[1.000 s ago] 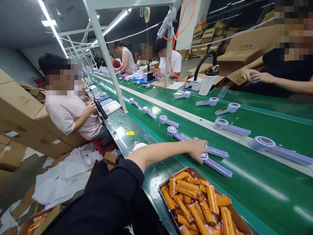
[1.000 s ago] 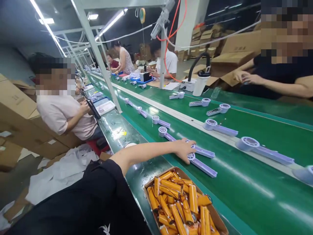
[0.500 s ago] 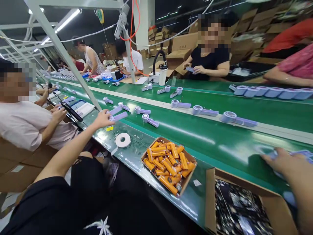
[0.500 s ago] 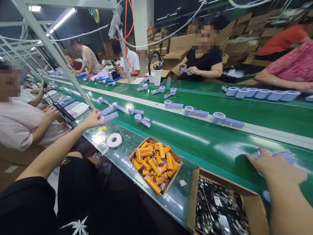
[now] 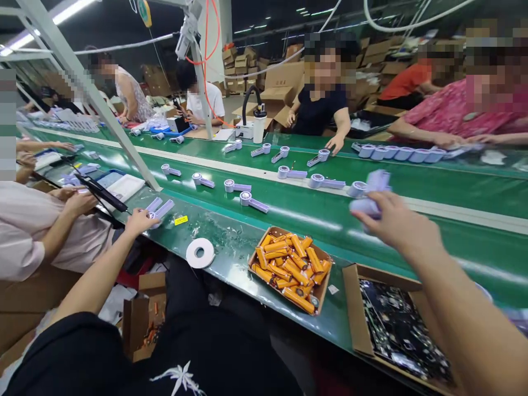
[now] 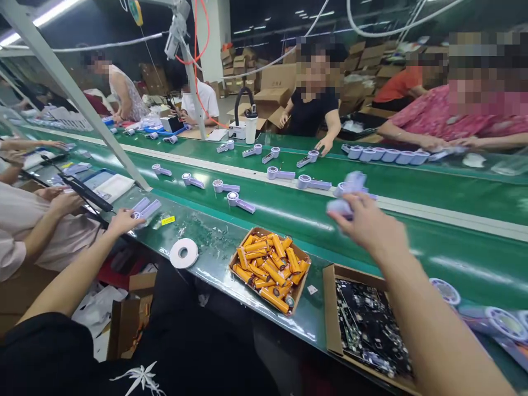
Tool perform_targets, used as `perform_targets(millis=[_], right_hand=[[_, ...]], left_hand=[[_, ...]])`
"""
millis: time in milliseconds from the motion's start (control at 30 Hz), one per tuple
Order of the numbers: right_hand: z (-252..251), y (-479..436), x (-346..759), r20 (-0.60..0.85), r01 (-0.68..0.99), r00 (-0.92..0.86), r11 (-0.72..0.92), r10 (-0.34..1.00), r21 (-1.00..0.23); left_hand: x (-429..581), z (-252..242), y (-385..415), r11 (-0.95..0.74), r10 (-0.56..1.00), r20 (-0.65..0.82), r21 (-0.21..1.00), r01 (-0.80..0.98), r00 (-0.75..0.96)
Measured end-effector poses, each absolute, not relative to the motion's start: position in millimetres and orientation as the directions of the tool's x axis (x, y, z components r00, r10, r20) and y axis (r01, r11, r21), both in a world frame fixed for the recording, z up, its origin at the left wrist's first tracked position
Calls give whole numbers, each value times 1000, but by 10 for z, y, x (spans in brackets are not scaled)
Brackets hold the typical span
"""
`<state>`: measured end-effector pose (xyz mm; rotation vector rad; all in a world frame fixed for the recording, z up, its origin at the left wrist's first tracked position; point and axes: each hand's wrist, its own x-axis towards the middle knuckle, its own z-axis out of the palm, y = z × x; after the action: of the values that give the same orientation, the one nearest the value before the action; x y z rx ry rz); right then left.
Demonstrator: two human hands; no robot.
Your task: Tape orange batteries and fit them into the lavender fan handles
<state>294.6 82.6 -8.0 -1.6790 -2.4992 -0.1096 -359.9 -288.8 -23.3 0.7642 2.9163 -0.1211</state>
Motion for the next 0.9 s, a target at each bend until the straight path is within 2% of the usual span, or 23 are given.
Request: perform_targets(millis=[67, 167, 233, 267, 333, 367, 400, 467, 567, 700, 800, 900], right_hand=[[158, 372, 2299, 120, 859, -496, 506, 860, -80], [256, -209, 1313, 36, 721, -687, 688, 725, -87], [190, -480, 706, -41, 575, -818, 813, 574, -92], [134, -578, 430, -76, 502, -864, 859, 497, -95], [4, -711, -64, -131, 410, -908, 907, 397, -93], [-63, -755, -286, -151, 388, -915, 917, 373, -86], [-128, -794, -497, -166, 380, -917, 922, 364, -76], [-252, -879, -907, -193, 383, -911, 921, 365, -65], [-425, -1080, -1516, -255, 403, -895, 908, 366, -111], [-548, -1381, -2095, -232, 381, -914, 902, 334, -204], [-471, -1418, -2036, -184, 390, -918, 882, 351, -264], [-316, -1153, -1499, -116, 408, -913, 863, 392, -298]], left_hand=[[-3715, -329, -2631, 852, 512, -152, -34, 522, -846], [-3762, -542, -2404, 824, 563, -130, 6, 567, -816], [-3622, -698, -2447, 762, 644, 15, 75, 644, -765], [-3489, -769, -2525, 671, 726, 97, 115, 733, -680], [-3131, -893, -2746, 297, 929, 176, 174, 939, -327], [-2930, -948, -2860, 42, 991, 119, 208, 977, -68], [-2731, -1001, -2959, -162, 987, 47, 230, 960, 156], [-2394, -1102, -3077, -332, 938, -27, 225, 916, 347], [-2100, -1228, -3065, -370, 924, -28, 191, 909, 382], [-1911, -1315, -2906, -415, 902, -12, 249, 875, 431], [-1766, -1327, -2784, -382, 916, -14, 273, 883, 401], [-1621, -1290, -2699, -294, 950, -22, 283, 913, 313]])
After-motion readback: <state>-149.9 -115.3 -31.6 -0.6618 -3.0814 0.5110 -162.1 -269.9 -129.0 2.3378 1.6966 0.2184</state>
